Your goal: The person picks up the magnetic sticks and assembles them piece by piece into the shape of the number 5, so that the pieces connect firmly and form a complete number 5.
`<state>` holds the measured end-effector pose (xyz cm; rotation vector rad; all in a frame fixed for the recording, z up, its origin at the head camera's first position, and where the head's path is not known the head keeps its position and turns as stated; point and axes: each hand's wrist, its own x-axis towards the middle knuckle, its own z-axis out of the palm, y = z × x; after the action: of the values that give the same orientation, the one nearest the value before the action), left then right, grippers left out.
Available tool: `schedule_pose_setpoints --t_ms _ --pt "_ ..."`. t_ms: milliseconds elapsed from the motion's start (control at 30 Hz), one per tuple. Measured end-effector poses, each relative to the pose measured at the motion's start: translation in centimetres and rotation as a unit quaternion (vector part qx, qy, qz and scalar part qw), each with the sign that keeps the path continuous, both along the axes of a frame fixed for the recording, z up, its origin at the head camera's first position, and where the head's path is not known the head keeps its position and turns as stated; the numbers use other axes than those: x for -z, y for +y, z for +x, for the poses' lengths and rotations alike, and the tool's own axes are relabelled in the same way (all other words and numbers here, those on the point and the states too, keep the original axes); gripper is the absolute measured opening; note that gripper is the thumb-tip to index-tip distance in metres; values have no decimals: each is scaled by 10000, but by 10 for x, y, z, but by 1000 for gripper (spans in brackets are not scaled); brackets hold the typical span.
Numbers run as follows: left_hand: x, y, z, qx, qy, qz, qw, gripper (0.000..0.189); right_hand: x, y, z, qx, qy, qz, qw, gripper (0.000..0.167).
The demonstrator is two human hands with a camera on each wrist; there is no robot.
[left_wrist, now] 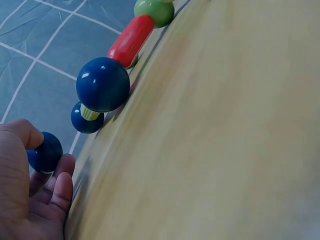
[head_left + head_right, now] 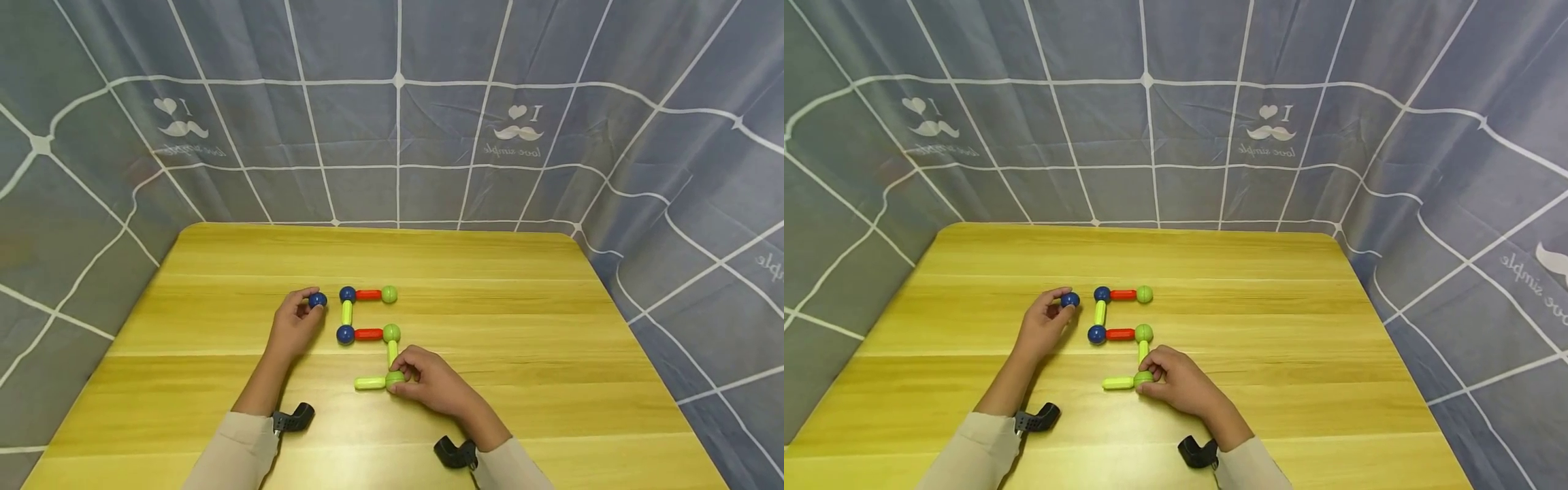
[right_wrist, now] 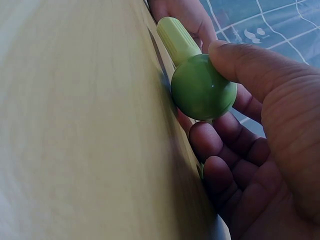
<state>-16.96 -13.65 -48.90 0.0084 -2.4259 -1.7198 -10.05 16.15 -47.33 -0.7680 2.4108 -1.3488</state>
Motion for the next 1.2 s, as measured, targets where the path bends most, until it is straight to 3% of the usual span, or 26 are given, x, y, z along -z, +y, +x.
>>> schedule_pose_setpoints --t_ms 267,467,667,733,900,1067,1200 --pt "0 -2 13 267 -116 218 9993 28 -1 0 0 -11 151 72 9999 19" --pt "-4 2 24 374 -408 482 9973 29 -1 1 0 -2 114 69 9999 20" --pt "-34 10 48 584 -496 533 9956 29 -7 -2 3 40 -47 -52 10000 19" --pt "-32 9 53 704 -426 558 9950 28 -6 -2 3 34 -39 -91 9999 18" --pt "-3 4 52 1190 -11 306 9924 25 -1 0 1 18 -9 -127 9999 18" --pt "-1 4 58 1870 260 -144 9819 21 -6 -4 4 113 25 -30 9999 19" --pt "0 3 62 2203 243 -532 9737 22 -21 -8 9 97 -24 -100 9999 18"
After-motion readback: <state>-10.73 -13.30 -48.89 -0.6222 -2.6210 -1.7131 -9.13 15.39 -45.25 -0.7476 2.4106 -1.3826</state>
